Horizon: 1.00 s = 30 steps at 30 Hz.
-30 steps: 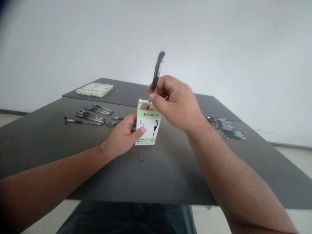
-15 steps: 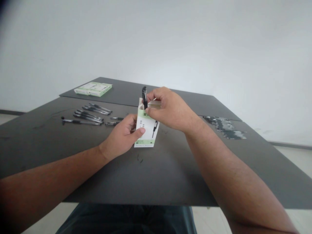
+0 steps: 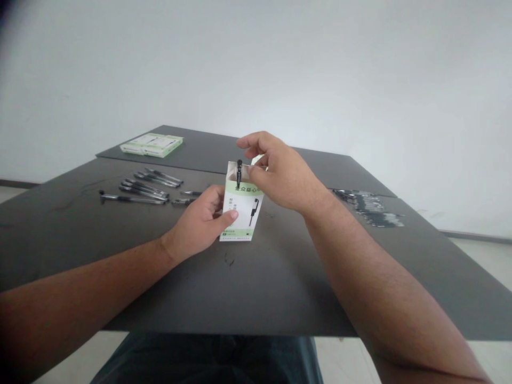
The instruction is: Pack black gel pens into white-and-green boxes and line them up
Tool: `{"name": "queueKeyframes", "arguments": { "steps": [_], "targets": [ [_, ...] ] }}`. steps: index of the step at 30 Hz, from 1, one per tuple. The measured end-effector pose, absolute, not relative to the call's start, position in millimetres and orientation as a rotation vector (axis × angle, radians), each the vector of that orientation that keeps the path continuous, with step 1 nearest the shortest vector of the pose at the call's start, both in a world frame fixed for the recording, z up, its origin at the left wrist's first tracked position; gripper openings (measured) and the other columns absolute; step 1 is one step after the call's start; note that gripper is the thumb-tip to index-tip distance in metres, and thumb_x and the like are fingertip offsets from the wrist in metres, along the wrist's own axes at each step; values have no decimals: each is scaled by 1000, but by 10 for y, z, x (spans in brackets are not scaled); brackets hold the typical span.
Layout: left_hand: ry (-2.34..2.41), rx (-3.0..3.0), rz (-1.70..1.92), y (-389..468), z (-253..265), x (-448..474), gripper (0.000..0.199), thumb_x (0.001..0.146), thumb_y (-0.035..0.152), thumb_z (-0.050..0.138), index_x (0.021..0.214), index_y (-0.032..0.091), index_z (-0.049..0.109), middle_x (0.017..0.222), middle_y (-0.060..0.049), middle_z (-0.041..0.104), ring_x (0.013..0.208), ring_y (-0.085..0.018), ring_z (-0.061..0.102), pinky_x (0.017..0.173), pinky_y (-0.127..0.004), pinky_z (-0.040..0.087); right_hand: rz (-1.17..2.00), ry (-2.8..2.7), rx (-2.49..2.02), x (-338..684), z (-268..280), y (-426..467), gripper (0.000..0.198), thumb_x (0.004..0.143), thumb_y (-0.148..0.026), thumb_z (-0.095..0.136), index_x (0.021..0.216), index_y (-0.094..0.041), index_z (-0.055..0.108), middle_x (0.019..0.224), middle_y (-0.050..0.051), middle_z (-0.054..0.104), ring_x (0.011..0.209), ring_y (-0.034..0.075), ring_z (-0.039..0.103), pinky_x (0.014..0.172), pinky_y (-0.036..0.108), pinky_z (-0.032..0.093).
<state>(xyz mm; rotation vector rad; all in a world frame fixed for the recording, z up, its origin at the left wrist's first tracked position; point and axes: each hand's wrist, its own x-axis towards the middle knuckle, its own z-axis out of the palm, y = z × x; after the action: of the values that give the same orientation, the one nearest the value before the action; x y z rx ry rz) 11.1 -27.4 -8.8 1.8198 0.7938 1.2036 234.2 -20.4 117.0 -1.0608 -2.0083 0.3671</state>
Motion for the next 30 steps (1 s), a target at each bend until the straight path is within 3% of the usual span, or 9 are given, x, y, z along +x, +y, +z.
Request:
{"name": "queueKeyframes", "arguments": {
  "steps": [9,16,21,25,30],
  "targets": [
    [758,1801,1265,-236,-32,94,36,101,34,77,133,21,65,124,-12,80,107,-27,78,95,-46,64,296,-2078,-1004,2328,1177,-249,30,91,-29,76,120,-23,73,115,6,75,94,22,68,85,43,57],
    [820,1849,1272,-263,-11,95,33,101,34,76,129,22,65,116,-9,79,105,-27,76,94,-45,63,142,-2034,-994,2246,1158,-324,38,90,-52,88,113,-26,71,118,8,71,106,27,65,93,46,59],
    [805,1822,1284,-248,-41,97,35,100,34,78,131,23,66,117,-8,80,105,-26,76,94,-45,64,-41,-2006,-1038,2157,1225,-448,22,95,-44,84,87,-27,73,103,10,69,112,33,64,105,55,58],
    [817,1823,1306,-237,-41,103,35,99,32,80,130,24,67,114,-7,79,105,-26,75,94,-44,64,-92,-2062,-1035,2124,1210,-455,11,91,-35,84,90,-26,79,112,13,71,118,37,65,114,62,52],
    [838,1900,1271,-257,-2,91,35,101,36,76,131,23,65,114,-8,77,103,-27,75,89,-43,63,-70,-2020,-1085,2097,1172,-393,6,88,-29,82,87,-24,78,109,13,75,116,37,67,114,63,51]
  ]
}}
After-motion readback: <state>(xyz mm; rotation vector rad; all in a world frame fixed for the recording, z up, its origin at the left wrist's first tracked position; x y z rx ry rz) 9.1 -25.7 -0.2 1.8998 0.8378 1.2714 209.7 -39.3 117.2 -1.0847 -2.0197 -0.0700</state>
